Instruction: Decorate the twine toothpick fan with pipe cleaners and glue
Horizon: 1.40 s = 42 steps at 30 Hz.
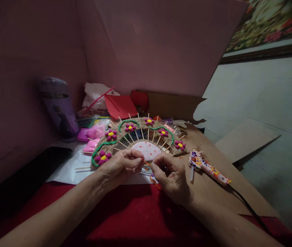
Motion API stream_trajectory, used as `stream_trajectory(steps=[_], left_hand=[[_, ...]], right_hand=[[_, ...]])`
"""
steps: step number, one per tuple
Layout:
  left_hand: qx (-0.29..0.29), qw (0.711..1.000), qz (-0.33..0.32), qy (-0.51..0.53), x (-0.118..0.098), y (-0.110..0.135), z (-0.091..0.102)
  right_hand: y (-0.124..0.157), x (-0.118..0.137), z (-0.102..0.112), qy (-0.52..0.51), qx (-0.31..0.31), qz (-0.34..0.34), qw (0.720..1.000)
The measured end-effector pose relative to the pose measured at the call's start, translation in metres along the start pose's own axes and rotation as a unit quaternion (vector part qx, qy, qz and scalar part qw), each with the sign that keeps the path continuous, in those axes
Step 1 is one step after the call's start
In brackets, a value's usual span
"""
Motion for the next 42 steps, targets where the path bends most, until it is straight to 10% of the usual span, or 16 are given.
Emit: stream_trajectory(steps=[42], left_hand=[[0.021, 1.0, -0.01, -0.002, 0.001, -0.0003, -0.0049]], right_hand=[[-0.0007, -0.0025, -0.0002, 0.012, 0.001, -0.005, 1.0]])
Point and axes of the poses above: each hand's wrist, its own y-axis away from the middle knuckle, its own z-axis out of the back of the hand, x = y × z, the point moved 7 cm from there along -y, towards the middle knuckle, and after that the axes turned 15 degrees about -y, right-handed, at the moved point
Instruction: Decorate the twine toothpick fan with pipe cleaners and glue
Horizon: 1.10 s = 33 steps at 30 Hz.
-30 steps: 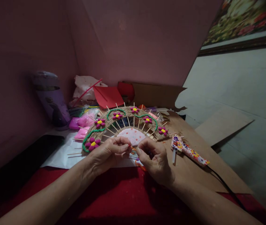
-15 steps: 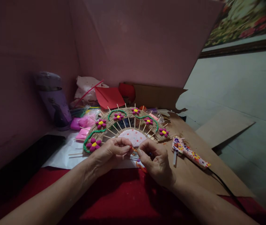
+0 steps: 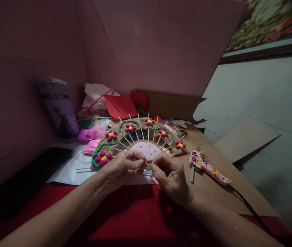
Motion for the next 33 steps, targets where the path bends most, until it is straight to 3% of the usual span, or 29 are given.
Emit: stream_trajectory(steps=[28, 33], left_hand=[[-0.004, 1.0, -0.007, 0.001, -0.0016, 0.0015, -0.0007], [-0.011, 1.0, -0.009, 0.007, -0.0038, 0.0027, -0.0009]], right_hand=[[0.0015, 0.0005, -0.0022, 0.019, 0.006, 0.02, 1.0], [0.0005, -0.0015, -0.0034, 0.003, 0.023, -0.007, 1.0]])
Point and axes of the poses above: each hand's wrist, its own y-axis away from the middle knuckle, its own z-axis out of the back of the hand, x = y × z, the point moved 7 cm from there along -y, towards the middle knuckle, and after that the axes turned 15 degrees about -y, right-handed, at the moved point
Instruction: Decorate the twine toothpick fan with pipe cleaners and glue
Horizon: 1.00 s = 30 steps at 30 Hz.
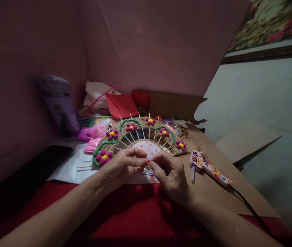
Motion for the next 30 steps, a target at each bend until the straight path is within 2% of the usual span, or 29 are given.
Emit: stream_trajectory(steps=[30], left_hand=[[-0.03, 1.0, 0.008, 0.003, -0.001, 0.001, 0.002]], right_hand=[[0.0001, -0.0025, -0.0025, -0.001, -0.002, 0.002, 1.0]])
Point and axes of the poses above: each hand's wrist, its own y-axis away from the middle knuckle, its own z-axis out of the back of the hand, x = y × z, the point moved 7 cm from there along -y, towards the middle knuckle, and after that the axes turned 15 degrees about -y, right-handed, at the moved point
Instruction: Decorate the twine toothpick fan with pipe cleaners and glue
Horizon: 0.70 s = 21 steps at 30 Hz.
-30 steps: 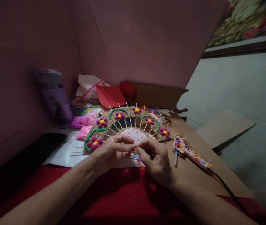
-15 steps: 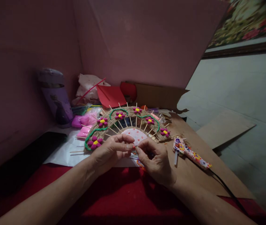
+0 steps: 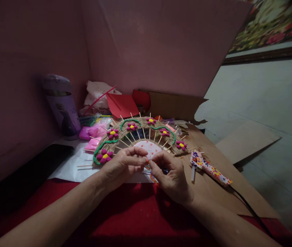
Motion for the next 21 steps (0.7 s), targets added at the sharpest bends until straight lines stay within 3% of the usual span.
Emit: stream_trajectory(steps=[21], left_hand=[[-0.007, 1.0, -0.003, 0.01, -0.0001, -0.0006, 0.0011]], right_hand=[[0.0023, -0.0038, -0.0019, 0.011, 0.024, -0.006, 1.0]])
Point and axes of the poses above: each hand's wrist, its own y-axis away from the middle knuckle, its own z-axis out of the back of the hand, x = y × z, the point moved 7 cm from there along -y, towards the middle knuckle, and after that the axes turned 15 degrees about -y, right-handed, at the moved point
